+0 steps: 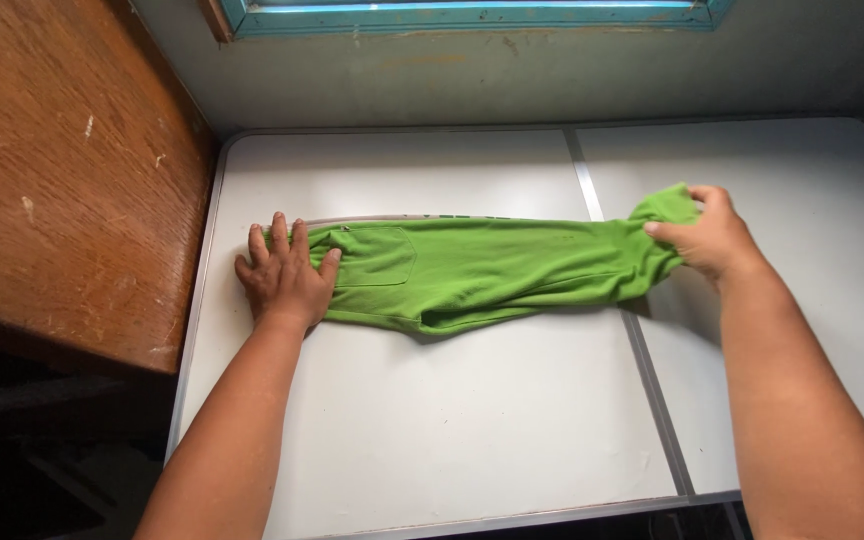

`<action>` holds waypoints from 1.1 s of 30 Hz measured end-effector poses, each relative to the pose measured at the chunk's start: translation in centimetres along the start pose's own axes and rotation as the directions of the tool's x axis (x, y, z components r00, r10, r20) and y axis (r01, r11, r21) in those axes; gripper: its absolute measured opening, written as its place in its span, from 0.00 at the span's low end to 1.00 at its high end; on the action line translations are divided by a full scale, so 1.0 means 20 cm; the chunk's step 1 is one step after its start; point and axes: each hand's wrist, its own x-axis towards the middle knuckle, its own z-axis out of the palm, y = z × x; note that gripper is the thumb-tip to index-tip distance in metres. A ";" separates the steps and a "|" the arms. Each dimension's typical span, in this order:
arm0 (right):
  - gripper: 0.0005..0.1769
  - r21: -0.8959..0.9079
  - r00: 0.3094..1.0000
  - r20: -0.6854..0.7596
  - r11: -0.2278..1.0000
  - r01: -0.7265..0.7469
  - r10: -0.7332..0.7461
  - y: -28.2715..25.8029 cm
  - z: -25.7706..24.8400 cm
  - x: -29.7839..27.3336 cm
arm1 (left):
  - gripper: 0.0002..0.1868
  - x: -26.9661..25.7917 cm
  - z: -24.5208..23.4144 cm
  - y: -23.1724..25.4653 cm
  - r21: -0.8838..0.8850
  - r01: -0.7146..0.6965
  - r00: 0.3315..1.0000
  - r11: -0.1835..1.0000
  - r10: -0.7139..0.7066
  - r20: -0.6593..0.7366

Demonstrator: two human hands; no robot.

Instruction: The person picks up a green pair of shorts from a red chair, turns them inside out, and folds them neatly on a white surface. The folded shorts are then placed on the surface.

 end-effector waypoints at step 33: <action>0.43 -0.604 0.886 0.363 0.652 0.459 -0.288 0.07 0.77 -0.19 | 0.39 -0.09 -0.05 0.14 -0.140 -0.295 0.952 0.945 0.277 -0.130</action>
